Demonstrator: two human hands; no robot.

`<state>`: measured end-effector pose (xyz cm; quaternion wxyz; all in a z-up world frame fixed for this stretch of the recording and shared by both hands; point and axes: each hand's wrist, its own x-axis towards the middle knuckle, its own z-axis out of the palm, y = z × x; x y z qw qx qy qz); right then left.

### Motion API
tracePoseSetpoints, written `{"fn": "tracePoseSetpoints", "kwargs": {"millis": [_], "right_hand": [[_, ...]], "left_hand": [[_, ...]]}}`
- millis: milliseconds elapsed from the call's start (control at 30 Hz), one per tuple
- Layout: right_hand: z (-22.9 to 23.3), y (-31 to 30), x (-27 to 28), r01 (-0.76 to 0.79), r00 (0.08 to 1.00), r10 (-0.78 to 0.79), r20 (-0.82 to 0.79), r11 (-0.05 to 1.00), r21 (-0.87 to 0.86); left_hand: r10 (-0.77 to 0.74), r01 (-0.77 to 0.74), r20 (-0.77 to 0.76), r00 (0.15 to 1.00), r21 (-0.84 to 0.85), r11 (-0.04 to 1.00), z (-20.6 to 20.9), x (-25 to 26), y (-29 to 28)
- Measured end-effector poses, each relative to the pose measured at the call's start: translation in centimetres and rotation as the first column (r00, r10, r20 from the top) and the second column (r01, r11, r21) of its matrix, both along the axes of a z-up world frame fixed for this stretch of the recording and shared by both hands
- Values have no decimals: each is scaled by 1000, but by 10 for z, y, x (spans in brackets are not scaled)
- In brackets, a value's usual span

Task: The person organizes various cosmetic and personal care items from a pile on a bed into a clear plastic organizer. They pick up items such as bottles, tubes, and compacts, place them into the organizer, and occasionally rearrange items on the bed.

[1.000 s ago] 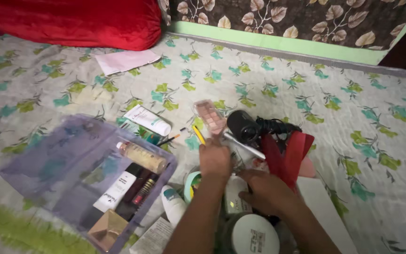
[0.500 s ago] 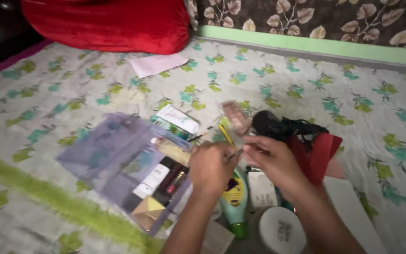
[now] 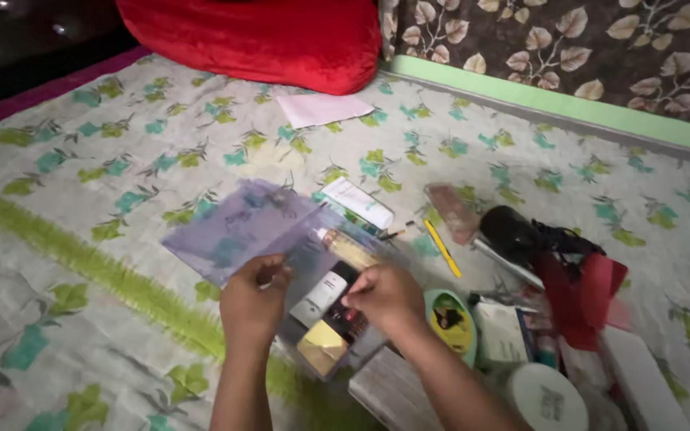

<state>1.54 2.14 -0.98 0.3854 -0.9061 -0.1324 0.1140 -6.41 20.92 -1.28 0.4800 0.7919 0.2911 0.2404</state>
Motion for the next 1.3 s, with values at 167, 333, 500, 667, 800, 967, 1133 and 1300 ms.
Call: {"fn": "tracePoseSetpoints", "kwargs": {"millis": [167, 333, 500, 667, 800, 967, 1133, 1300], "right_hand": [[-1, 20, -7, 23, 998, -6, 70, 970, -240], [-10, 18, -17, -107, 959, 193, 210, 926, -362], [-21, 11, -18, -142, 940, 244, 239, 916, -376], [-19, -9, 5, -106, 988, 108, 110, 994, -26], [-22, -22, 6, -293, 913, 326, 244, 942, -161], [-26, -16, -4, -312, 837, 413, 360, 899, -307], [-32, -16, 0, -340, 820, 455, 347, 875, -344], [-51, -50, 50, 116, 989, -137, 51, 947, 300]], "left_hand": [[43, -14, 161, 986, -174, 985, -14, 9, 20], [75, 7, 192, 978, -394, 919, -9, 9, 27], [65, -42, 68, 996, -289, 957, -2, 6, 21], [58, -12, 135, 989, -316, 949, -2, 8, 21], [46, -21, 108, 993, -223, 975, -7, 9, 21], [4, -11, 49, 999, 149, 989, -13, 12, 18], [-112, 150, -127, 986, 351, 924, -30, 25, -9], [-190, 357, -457, 869, 314, 880, -42, 36, -27]]}}
